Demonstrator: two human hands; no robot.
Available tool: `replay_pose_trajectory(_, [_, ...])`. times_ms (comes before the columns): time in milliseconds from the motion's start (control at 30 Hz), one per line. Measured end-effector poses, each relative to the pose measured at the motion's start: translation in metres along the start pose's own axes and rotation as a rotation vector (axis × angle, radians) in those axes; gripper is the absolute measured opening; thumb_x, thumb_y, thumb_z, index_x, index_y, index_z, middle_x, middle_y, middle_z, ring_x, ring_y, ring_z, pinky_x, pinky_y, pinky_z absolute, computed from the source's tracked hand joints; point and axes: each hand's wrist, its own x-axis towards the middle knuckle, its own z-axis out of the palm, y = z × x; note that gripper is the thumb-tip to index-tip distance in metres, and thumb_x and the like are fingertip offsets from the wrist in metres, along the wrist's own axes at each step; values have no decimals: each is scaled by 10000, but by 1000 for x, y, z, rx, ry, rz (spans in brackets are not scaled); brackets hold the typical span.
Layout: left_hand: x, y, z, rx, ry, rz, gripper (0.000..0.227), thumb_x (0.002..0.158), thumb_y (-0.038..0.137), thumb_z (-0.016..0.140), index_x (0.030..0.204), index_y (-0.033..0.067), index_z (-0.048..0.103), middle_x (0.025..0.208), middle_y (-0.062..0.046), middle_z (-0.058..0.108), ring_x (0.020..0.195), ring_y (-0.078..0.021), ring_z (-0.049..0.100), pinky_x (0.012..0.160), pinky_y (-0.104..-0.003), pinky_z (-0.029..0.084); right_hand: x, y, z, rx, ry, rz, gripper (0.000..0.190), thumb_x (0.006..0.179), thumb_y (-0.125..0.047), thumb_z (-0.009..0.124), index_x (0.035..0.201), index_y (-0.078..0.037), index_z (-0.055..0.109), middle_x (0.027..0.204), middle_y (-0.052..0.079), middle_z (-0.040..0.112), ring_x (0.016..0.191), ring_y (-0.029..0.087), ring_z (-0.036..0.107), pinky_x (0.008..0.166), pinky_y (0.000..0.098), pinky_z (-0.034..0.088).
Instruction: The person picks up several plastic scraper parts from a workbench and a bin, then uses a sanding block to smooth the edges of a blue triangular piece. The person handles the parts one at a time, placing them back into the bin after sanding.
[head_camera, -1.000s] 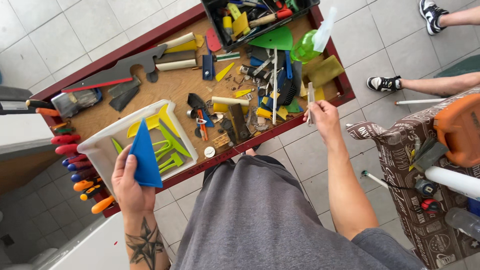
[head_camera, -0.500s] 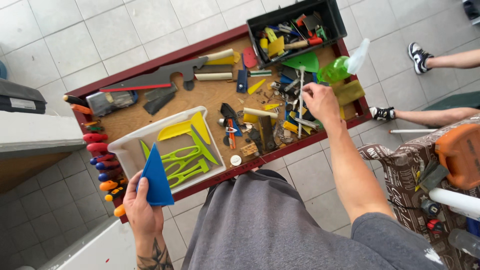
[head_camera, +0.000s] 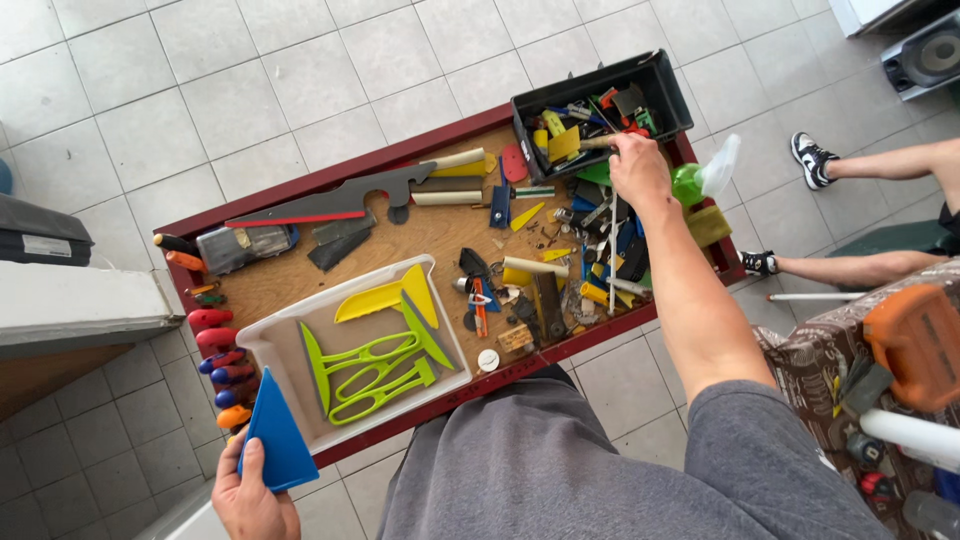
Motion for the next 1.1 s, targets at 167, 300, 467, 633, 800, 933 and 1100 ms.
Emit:
replay_pose_trajectory(167, [3, -47, 21, -7, 104, 114, 248, 1041, 235, 694, 1263, 126, 676, 1061, -64, 678, 865, -155, 627, 723, -300, 561, 64, 23, 19, 6, -174, -34, 348, 1009, -37, 544, 1335, -16, 661, 1346, 235, 644, 1168, 365, 645, 990, 484, 541])
replay_pose_trajectory(300, [-23, -58, 59, -12, 124, 98, 227, 1011, 243, 731, 1207, 136, 692, 1085, -67, 695, 903, -169, 647, 709, -339, 595, 95, 22, 25, 184, -280, -20, 395, 1043, -46, 448, 1409, -42, 596, 1431, 250, 573, 590, 159, 575, 568, 315, 538])
replay_pose_trajectory(467, [-95, 13, 126, 98, 117, -121, 336, 1066, 258, 590, 1355, 87, 600, 1268, -159, 655, 1108, -326, 606, 878, -492, 568, 133, 33, 50, 67, -209, -132, 358, 1024, -95, 442, 1301, -41, 662, 1174, 240, 715, 925, 487, 698, 726, 589, 549])
replay_pose_trajectory(633, [-117, 25, 147, 116, 145, -133, 344, 1076, 272, 560, 1377, 108, 584, 1303, -146, 638, 1134, -320, 587, 888, -493, 556, 152, 35, 71, -365, -318, -202, 310, 1027, -23, 427, 1012, -175, 696, 699, 32, 683, 569, 216, 669, 534, 369, 584])
replay_pose_trajectory(800, [-130, 41, 170, 124, 167, -154, 386, 1069, 292, 538, 1412, 117, 559, 1362, -144, 620, 1182, -339, 577, 942, -524, 541, 164, 20, 79, -597, -270, -343, 322, 1031, -27, 521, 873, -244, 698, 624, -73, 668, 559, 125, 694, 488, 293, 542])
replay_pose_trajectory(933, [-136, 42, 182, 98, 161, -182, 402, 1053, 294, 545, 1414, 120, 560, 1385, -140, 611, 1203, -351, 565, 976, -530, 522, 162, 13, 91, -711, -306, -428, 345, 1010, -69, 461, 828, -238, 701, 623, -83, 590, 531, 117, 580, 441, 293, 405])
replay_pose_trajectory(1100, [-132, 20, 180, 19, 160, -210, 406, 1033, 273, 570, 1404, 107, 570, 1372, -162, 623, 1186, -359, 578, 965, -518, 524, 160, 4, 87, -616, -319, -451, 277, 878, -66, 643, 722, -257, 769, 657, -66, 719, 687, 198, 757, 560, 334, 543])
